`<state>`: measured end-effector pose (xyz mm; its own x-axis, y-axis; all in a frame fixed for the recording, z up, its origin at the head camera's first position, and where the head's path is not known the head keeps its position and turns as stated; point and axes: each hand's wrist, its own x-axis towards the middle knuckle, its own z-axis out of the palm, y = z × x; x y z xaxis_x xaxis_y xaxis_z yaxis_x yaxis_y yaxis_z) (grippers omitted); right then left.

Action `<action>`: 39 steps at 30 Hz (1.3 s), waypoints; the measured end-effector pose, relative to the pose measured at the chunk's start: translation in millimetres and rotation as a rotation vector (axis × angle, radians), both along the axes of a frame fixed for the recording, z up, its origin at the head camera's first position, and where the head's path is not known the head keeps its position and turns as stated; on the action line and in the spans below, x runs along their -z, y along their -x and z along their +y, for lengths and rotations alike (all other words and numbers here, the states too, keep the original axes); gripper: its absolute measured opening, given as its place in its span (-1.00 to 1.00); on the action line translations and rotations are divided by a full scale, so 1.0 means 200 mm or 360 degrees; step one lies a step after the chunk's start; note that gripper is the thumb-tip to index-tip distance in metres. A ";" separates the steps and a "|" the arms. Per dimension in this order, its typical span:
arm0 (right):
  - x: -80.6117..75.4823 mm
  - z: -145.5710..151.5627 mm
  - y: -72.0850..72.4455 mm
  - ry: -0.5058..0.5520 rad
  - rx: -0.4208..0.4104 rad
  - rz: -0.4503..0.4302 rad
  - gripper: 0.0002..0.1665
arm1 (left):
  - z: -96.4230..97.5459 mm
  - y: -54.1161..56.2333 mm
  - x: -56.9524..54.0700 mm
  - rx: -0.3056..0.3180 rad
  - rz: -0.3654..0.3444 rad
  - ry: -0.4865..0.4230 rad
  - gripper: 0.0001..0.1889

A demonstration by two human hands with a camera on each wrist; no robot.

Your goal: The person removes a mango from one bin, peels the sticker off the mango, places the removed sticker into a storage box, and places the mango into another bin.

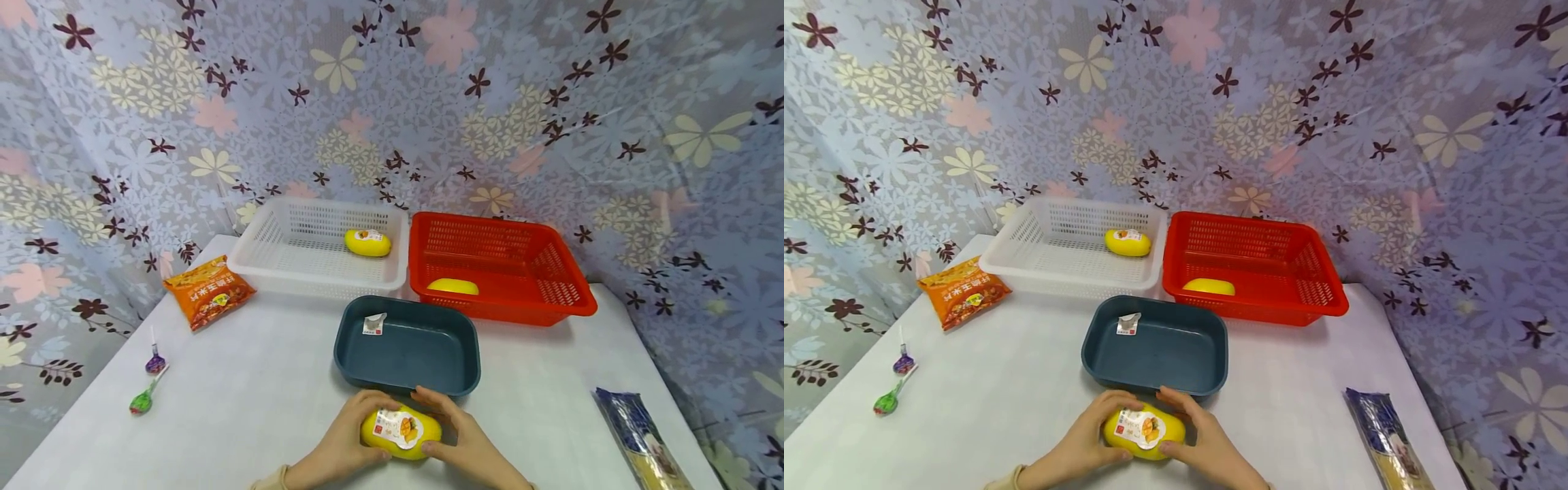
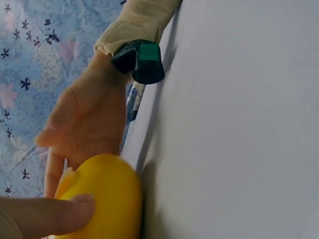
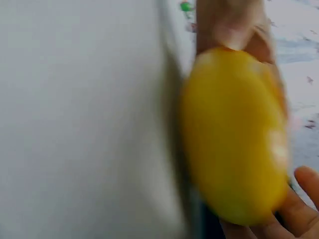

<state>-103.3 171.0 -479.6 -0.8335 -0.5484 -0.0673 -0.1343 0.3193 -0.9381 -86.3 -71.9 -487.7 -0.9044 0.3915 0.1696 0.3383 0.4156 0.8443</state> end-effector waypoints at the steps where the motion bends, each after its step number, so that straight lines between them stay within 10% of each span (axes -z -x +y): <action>1: 0.02 -0.01 0.00 -0.0020 0.0002 -0.0017 -0.19 | 0.00 0.00 0.01 -0.0010 -0.0005 0.0007 -0.27; 7: 0.07 -0.03 -0.01 -0.0149 0.0047 -0.0047 -0.15 | 0.01 -0.01 -0.01 -0.0111 -0.0076 0.0088 -0.18; 12: 0.07 -0.04 0.00 -0.0194 0.0080 -0.0011 -0.17 | 0.00 -0.01 -0.06 -0.0261 -0.0020 0.0176 -0.52; 17: 0.09 -0.05 -0.01 -0.0172 0.0082 0.0073 -0.19 | 0.01 -0.01 -0.08 -0.0454 0.0155 0.0277 -0.87; 25: 0.12 -0.07 -0.03 -0.0146 0.0084 0.0411 -0.20 | 0.06 0.00 -0.08 -0.0584 0.0377 0.0237 -0.72; 34: 0.12 -0.07 -0.01 -0.0169 0.0141 0.0409 -0.22 | 0.14 0.01 -0.09 -0.0189 0.0460 -0.0304 -0.65; 39: 0.13 -0.06 -0.01 -0.0162 0.0123 0.0602 -0.38 | 0.13 0.01 -0.26 0.0021 0.0908 -0.0471 -0.64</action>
